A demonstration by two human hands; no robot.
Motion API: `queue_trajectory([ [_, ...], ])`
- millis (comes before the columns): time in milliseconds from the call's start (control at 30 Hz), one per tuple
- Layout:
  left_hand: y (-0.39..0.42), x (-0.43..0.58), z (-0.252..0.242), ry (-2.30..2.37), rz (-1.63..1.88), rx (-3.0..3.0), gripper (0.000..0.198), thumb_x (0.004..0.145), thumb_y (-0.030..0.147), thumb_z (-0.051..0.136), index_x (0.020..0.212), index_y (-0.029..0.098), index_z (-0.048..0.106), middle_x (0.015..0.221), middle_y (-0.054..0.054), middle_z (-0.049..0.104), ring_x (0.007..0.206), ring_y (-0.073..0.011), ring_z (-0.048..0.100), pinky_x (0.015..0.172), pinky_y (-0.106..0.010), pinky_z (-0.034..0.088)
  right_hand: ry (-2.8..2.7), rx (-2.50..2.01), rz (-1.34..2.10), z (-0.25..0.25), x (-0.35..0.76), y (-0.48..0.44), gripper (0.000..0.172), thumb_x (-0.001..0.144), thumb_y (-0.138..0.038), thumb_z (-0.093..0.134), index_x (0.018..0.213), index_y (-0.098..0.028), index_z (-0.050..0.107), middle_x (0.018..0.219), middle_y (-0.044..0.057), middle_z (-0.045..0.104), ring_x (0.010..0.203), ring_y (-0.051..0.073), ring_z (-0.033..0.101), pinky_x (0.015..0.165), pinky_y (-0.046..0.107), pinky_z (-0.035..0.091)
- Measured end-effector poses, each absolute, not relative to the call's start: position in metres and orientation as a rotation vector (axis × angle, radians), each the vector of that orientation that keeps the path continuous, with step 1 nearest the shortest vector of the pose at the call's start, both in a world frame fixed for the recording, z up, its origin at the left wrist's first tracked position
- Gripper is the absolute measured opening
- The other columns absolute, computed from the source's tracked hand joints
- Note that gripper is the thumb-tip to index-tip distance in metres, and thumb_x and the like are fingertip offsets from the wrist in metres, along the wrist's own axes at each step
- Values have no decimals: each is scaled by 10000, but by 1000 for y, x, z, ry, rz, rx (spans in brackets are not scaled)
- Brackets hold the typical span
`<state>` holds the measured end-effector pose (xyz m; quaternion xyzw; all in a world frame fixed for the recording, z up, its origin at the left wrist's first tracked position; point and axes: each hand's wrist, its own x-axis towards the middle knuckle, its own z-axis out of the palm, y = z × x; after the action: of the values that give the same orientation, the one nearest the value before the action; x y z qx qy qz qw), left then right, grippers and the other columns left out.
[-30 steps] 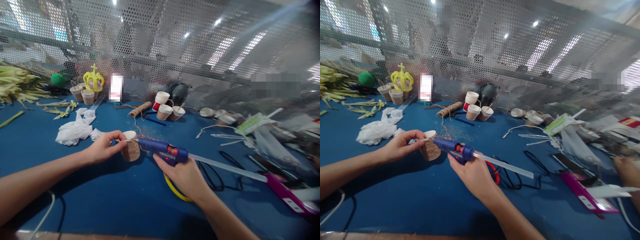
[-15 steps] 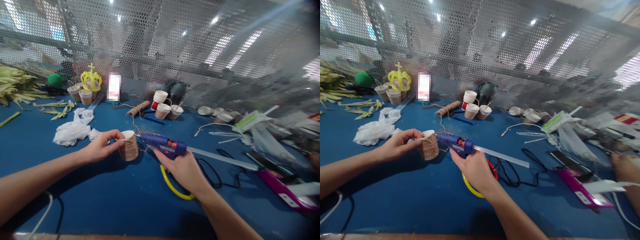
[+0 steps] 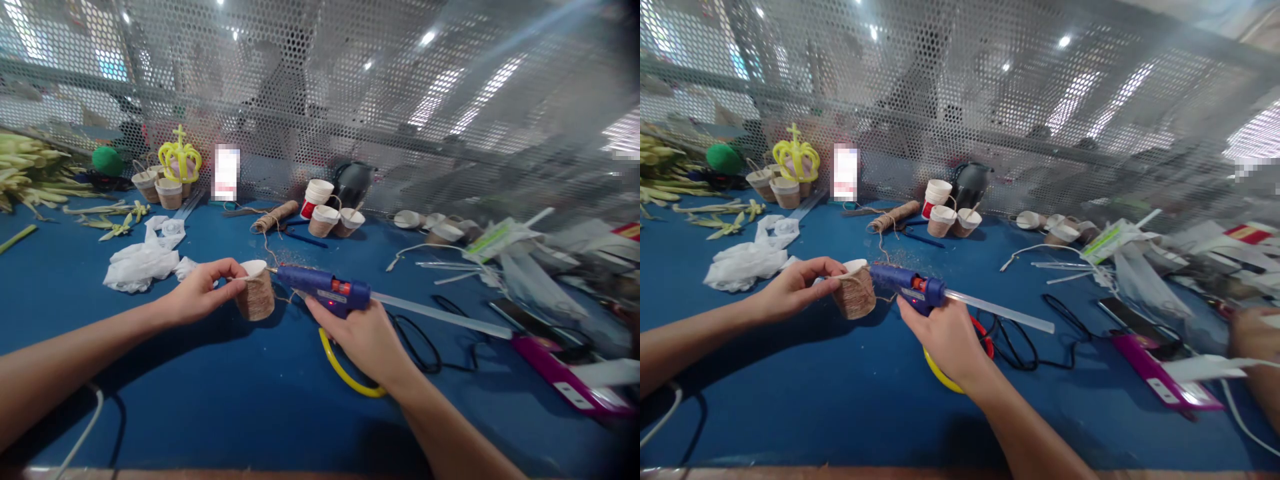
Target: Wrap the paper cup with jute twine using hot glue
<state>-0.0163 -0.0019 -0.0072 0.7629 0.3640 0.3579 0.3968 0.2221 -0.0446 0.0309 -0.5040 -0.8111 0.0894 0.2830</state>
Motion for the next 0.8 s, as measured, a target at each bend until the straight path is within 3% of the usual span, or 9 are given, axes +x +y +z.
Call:
queue_trajectory([
  [300,-3,-16,-6,924,910,1927,212,827,332,441,797,137,518,810,-48,594,762,-149,534,713,-279,431,-2255,-1210,136,21,231,-44,202,769,-247,492,840,-193,673,630,40,659,613,182,612,586,294,485],
  [800,-2,-16,-8,933,927,1952,217,829,331,446,822,134,537,803,-45,602,759,-146,536,715,-279,432,-2098,-1368,408,40,204,-54,174,741,-209,486,688,-167,646,521,35,621,502,168,597,508,272,494],
])
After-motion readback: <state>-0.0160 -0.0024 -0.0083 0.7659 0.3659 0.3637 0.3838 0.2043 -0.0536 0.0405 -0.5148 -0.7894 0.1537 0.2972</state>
